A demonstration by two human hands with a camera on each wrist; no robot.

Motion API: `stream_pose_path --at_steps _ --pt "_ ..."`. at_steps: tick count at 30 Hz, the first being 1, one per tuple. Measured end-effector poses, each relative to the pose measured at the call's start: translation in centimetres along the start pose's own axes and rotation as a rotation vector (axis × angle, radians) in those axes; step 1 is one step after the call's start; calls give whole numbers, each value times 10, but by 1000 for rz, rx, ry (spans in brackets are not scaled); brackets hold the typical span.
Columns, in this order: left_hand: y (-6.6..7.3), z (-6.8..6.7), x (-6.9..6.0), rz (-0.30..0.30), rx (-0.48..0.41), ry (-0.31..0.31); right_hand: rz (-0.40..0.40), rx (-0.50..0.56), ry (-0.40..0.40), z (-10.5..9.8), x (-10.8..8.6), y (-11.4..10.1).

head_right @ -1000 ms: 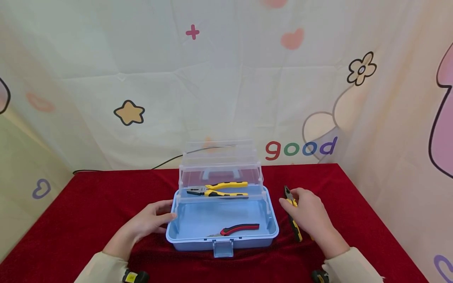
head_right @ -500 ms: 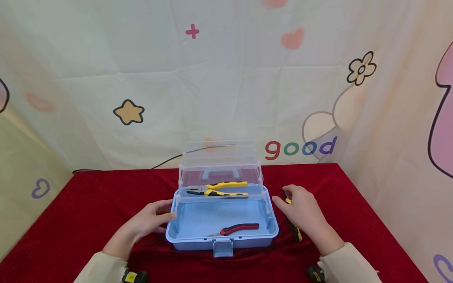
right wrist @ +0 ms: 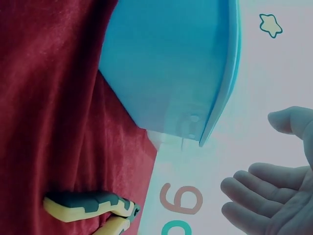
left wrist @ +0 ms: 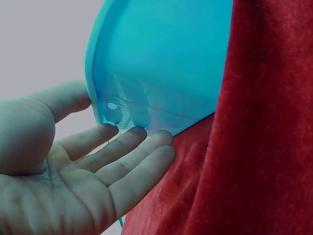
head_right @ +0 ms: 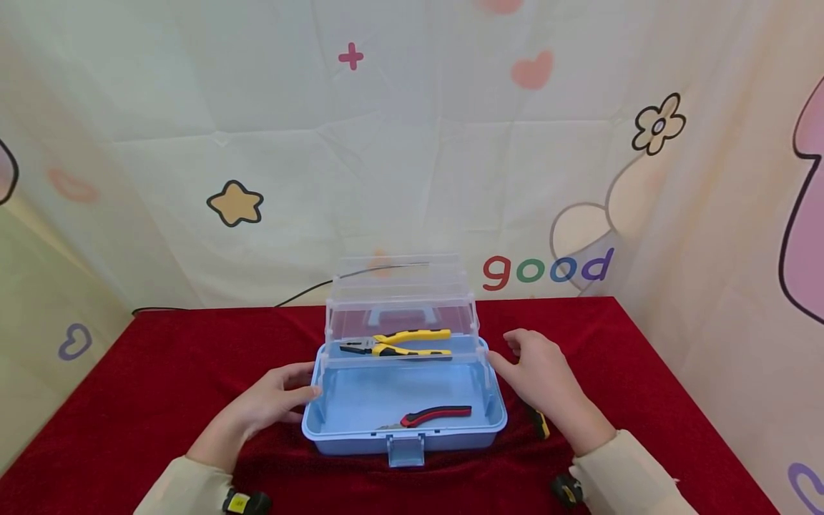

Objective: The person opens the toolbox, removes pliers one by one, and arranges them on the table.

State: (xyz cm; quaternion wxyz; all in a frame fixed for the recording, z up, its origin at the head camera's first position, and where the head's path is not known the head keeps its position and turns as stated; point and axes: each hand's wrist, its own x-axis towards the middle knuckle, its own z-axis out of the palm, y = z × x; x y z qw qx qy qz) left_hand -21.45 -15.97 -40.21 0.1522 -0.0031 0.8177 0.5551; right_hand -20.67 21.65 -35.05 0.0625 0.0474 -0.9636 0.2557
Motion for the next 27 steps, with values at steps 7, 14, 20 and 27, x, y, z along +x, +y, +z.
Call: stream_pose_path --at_steps 7,14,20,27 --pt "1 -1 0 2 4 -5 -13 -2 -4 2 4 -8" --pt "1 0 1 -4 -3 -7 -48 -8 9 4 6 -14" --pt "0 1 2 -7 4 3 -67 -9 -6 5 9 -20" --pt "0 1 3 -17 8 3 -88 7 -28 7 13 -25"
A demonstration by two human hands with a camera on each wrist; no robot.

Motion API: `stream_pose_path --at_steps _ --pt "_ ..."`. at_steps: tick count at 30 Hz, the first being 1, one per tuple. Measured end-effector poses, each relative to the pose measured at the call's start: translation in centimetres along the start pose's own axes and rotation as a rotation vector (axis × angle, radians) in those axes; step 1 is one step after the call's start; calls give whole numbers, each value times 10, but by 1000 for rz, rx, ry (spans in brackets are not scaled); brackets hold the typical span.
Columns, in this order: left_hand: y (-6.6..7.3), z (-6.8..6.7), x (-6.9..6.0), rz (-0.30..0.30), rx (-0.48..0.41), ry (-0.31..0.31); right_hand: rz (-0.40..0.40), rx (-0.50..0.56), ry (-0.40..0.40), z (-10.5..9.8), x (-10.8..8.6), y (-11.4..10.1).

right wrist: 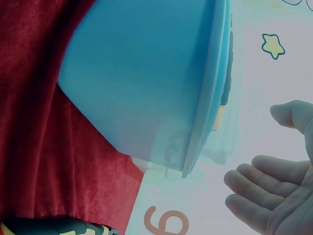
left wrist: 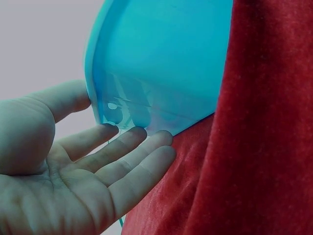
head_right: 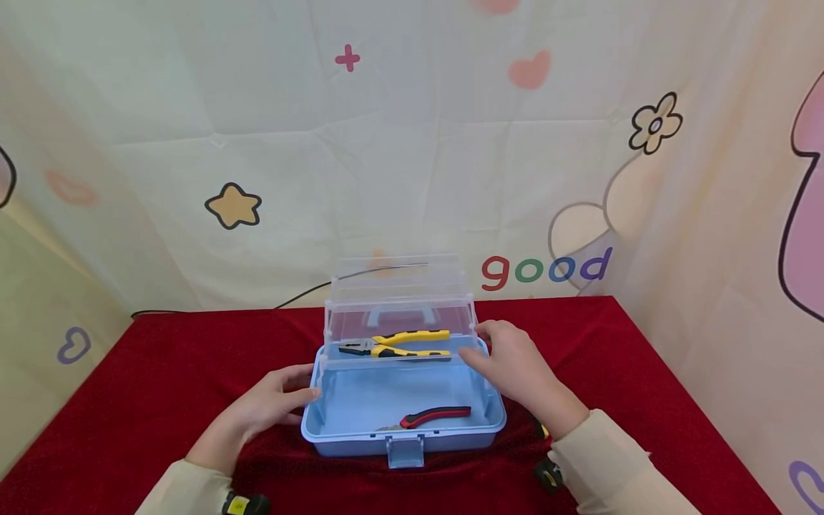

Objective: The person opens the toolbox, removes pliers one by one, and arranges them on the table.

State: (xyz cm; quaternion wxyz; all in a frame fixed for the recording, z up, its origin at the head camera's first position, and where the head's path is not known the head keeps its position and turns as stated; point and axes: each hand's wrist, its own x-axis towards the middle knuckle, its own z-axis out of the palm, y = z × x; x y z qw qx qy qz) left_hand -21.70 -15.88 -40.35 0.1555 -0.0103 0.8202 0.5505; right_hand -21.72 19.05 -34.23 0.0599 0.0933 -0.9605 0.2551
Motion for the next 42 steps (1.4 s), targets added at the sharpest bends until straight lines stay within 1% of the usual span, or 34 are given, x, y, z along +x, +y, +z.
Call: stream_pose_path --at_steps 9,22,26,28,34,42 --pt "-1 0 0 0 5 1 -50 10 -21 5 6 -4" --pt "-2 0 1 7 -2 -7 -56 47 -73 9 16 -12" --pt "-2 -1 0 10 0 -7 -52 33 -102 10 22 -13" --pt "-1 -1 0 9 1 -5 -62 17 -115 11 25 -14" --pt "-1 -1 0 9 -2 -8 -84 -42 -117 14 33 -19" --pt "-1 -1 1 8 1 -10 -100 -63 -149 19 41 -23"
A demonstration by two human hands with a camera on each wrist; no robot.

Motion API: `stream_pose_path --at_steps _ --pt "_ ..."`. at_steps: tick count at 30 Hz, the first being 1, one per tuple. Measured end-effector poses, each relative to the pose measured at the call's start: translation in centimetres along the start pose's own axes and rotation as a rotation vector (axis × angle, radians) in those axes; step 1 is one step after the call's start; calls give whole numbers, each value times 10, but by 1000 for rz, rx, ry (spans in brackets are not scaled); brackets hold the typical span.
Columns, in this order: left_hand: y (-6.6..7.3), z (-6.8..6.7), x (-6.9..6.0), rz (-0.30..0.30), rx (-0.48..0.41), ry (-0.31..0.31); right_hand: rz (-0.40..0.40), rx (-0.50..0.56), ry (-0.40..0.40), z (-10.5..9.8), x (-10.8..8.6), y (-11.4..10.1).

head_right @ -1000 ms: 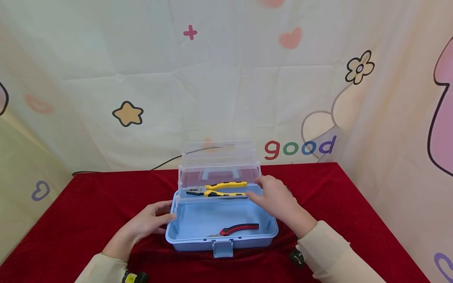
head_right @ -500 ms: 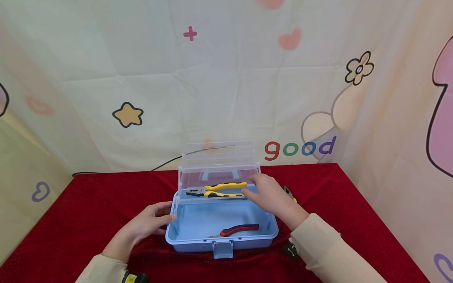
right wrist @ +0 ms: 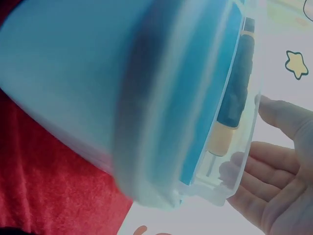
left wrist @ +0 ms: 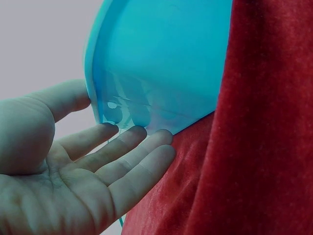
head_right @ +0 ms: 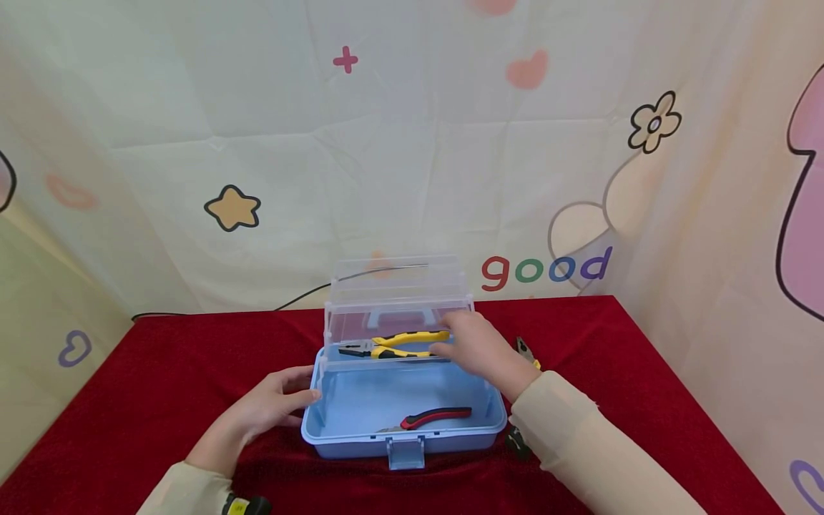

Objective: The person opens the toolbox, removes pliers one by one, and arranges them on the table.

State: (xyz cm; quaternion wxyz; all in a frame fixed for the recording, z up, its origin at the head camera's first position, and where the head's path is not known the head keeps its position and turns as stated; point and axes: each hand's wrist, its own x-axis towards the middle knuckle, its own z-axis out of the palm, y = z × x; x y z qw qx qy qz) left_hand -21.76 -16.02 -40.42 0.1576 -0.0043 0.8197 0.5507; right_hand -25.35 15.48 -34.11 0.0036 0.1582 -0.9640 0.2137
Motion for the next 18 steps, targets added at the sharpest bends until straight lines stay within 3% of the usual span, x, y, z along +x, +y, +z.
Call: stream_pose_path --at_steps 8,18 --pt "0 0 0 7 -4 -4 -42 0 -46 -1 12 1" --pt "2 0 -1 -6 -3 4 -34 -11 -74 -2 17 1"
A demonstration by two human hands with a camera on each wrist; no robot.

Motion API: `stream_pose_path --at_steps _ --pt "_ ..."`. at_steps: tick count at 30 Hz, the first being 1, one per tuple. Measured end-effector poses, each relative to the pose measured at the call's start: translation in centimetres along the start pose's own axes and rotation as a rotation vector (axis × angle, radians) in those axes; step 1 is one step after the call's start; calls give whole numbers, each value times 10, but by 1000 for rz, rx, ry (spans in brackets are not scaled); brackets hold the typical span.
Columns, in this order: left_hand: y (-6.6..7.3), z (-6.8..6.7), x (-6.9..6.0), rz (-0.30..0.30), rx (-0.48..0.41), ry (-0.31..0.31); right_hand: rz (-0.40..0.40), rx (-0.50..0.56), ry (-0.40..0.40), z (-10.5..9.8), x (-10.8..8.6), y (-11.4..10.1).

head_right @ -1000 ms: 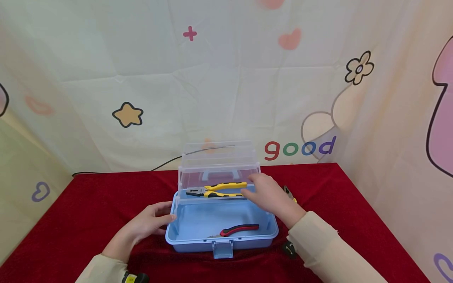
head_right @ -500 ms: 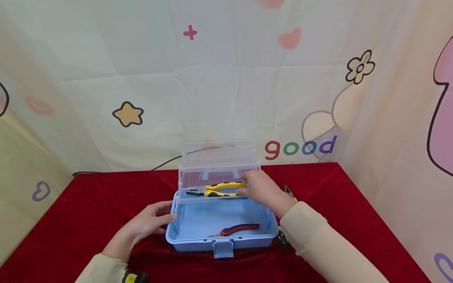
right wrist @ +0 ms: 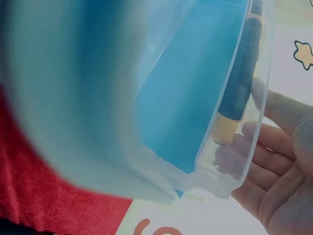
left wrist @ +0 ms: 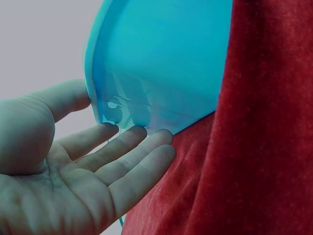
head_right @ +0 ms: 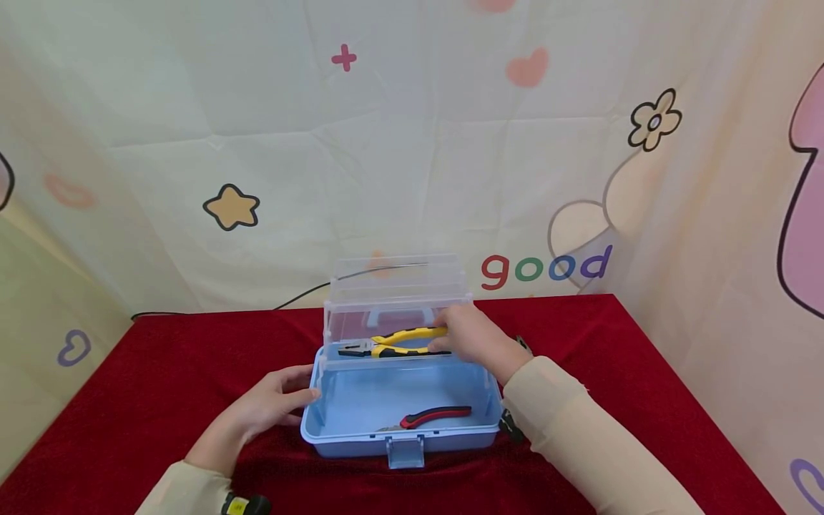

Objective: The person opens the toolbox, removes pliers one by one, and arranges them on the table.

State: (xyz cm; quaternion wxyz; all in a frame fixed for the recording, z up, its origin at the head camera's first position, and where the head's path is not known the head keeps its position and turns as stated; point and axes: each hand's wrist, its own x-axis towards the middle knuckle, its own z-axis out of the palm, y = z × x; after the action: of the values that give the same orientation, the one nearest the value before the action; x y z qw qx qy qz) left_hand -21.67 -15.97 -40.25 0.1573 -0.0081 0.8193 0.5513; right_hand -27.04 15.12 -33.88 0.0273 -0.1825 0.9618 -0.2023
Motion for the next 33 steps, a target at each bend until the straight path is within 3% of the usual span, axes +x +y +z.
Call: stream_pose_path --at_steps 11,22,29,33 --pt "-1 -1 0 4 -11 -5 -8 -24 -76 -1 9 0" --pt "-1 0 0 6 -27 -19 7 -154 -213 -7 16 -7" --pt "-1 -1 0 11 -22 -12 -62 -210 -205 -7 15 -9" --pt "-2 0 -1 4 -24 -14 -63 -235 -211 -4 16 -10"
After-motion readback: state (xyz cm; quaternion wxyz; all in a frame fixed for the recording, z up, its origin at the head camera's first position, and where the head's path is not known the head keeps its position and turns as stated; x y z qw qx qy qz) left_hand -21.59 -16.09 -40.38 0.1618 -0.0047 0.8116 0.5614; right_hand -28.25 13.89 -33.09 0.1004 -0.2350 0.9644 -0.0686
